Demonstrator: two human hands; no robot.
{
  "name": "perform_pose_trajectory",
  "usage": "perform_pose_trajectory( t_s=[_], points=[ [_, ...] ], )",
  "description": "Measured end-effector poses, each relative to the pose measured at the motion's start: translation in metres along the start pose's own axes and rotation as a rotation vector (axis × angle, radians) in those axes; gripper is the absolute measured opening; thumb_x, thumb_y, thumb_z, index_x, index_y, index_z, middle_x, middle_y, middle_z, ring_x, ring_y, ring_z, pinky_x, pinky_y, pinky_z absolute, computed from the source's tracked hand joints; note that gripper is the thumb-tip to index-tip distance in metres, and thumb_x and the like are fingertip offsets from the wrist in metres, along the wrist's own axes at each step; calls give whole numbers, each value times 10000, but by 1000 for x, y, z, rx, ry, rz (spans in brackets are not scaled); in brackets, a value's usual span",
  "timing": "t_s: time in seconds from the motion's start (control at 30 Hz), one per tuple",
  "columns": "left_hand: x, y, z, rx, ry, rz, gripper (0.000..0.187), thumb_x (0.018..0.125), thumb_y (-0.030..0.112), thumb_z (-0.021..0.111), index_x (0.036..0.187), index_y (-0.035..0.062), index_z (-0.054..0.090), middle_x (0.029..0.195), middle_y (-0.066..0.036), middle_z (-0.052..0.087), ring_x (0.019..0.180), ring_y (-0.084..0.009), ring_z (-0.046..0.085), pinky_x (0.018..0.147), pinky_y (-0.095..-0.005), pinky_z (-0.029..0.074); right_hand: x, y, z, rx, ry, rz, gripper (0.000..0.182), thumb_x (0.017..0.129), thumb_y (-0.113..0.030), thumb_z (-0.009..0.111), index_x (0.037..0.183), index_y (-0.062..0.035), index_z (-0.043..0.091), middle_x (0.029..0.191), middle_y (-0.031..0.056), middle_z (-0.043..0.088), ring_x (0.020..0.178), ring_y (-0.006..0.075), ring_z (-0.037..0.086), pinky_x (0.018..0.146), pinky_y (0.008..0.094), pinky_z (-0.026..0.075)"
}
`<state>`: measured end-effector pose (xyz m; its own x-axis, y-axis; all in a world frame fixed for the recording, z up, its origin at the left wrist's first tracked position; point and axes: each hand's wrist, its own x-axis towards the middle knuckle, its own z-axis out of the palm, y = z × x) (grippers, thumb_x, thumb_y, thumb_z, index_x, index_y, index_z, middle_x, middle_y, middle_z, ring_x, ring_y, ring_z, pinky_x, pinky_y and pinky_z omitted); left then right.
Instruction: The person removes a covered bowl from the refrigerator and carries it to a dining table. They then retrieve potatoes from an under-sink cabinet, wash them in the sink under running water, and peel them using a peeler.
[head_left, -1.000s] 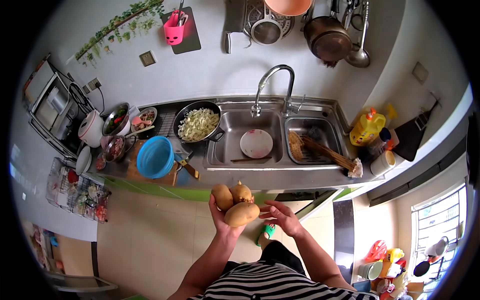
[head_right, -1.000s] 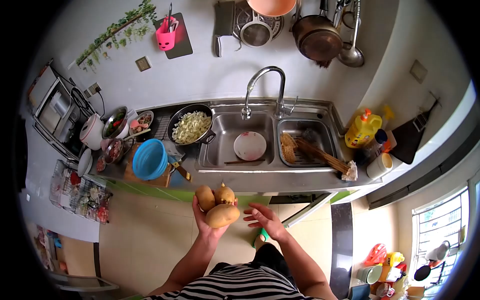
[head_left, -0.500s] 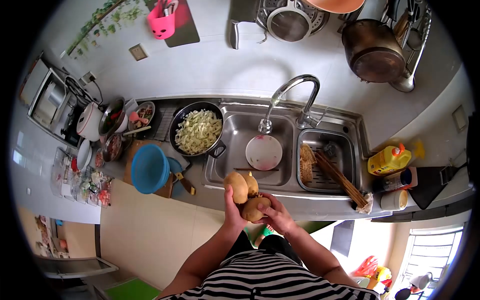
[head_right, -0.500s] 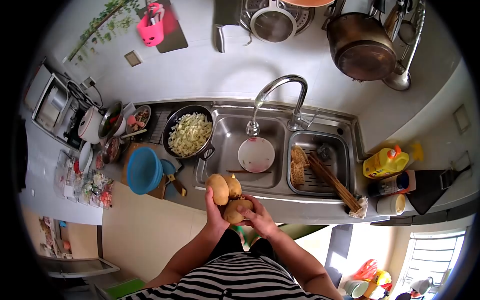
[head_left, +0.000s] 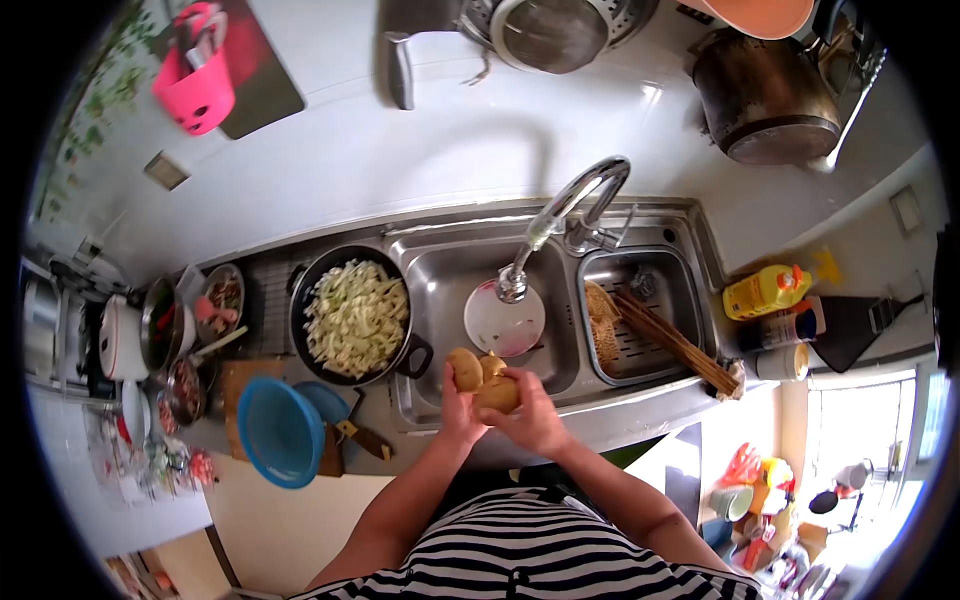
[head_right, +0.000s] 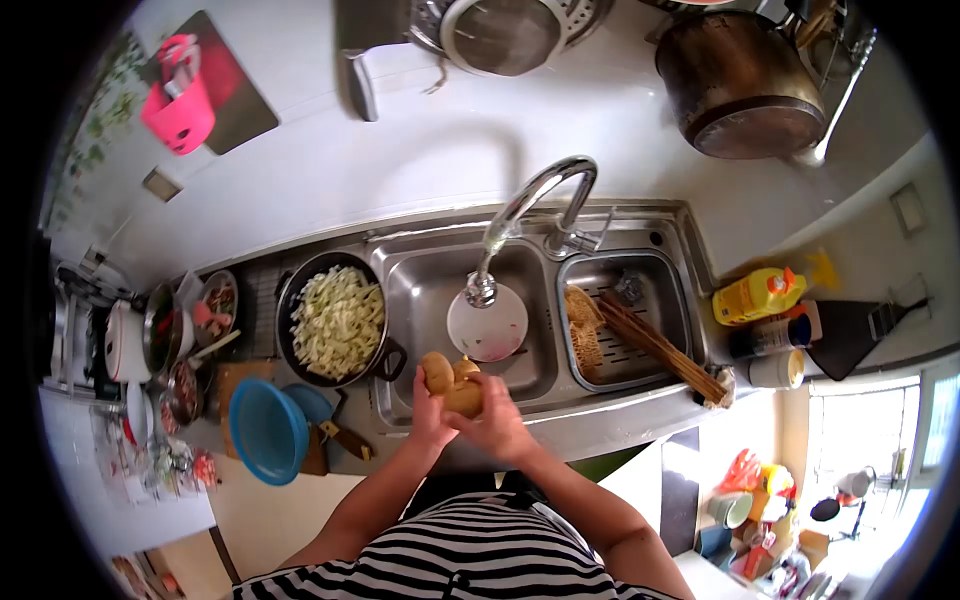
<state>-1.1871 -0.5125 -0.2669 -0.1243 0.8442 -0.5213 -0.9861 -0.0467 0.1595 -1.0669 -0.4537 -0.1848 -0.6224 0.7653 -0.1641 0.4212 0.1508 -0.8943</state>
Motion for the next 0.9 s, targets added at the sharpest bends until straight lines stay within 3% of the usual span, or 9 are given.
perform_pose_trajectory(
  t_s=[0.03,0.17,0.23,0.3,0.33,0.43,0.57,0.63,0.9],
  points=[
    [5,5,-4,3,-5,-33,680,855,663,360,1220,106,495,1135,-95,570,1031,-256,554,886,-424,449,6,-2,8,-158,51,-149,626,746,-210,734,1247,-38,401,1088,175,568,1010,307,564,847,378,485],
    [21,15,-21,-152,-238,-220,680,828,659,409,1210,104,507,1149,-96,561,1079,-256,525,910,-411,450,23,-1,2,-25,6,-71,598,721,-182,746,1219,-30,452,1098,169,575,1006,329,559,849,381,481],
    [23,19,-9,-244,-135,-263,651,786,639,497,1188,128,525,1193,-84,521,1124,-298,465,831,-406,506,32,33,-31,-361,214,-445,500,723,-162,737,1155,-27,525,1098,154,581,1001,307,565,837,368,481],
    [20,25,8,-314,-78,-335,635,738,617,591,1162,147,544,1254,-72,467,1182,-347,388,757,-395,554,33,68,-85,-518,373,-173,396,744,-177,702,1092,-38,577,1114,156,575,1034,300,546,880,388,450],
    [20,26,10,-343,-74,-353,634,720,610,618,1150,149,547,1281,-75,434,1202,-369,349,743,-380,562,30,109,-113,-851,473,-53,380,758,-205,670,1091,-43,581,1110,150,577,1072,309,522,938,407,402],
    [24,25,8,-327,-54,-328,626,704,607,643,1133,162,546,1298,-86,403,1210,-392,323,723,-356,572,15,155,-201,-960,526,367,620,767,-239,659,1297,-38,407,1300,152,451,1208,322,396,1028,453,285],
    [23,23,25,-240,-4,-280,619,702,619,641,1125,177,548,1283,-92,412,1194,-395,335,702,-357,577,1,216,-245,-1121,498,400,633,743,-223,685,1302,-90,420,1273,131,476,1215,312,398,1027,447,290],
    [23,19,29,-235,11,-282,614,704,617,641,1126,181,548,1277,-92,414,1191,-394,340,698,-361,577,-2,227,-247,-1144,265,493,620,732,-223,695,1286,-117,438,1169,111,514,1143,295,442,979,428,332],
    [31,-5,48,-296,-2,-338,614,705,598,652,1149,190,539,1281,-79,416,1190,-394,341,722,-357,570,-73,205,-250,-809,768,411,556,777,-153,646,1280,-69,426,1126,179,492,1067,364,457,924,465,358]
  ],
)
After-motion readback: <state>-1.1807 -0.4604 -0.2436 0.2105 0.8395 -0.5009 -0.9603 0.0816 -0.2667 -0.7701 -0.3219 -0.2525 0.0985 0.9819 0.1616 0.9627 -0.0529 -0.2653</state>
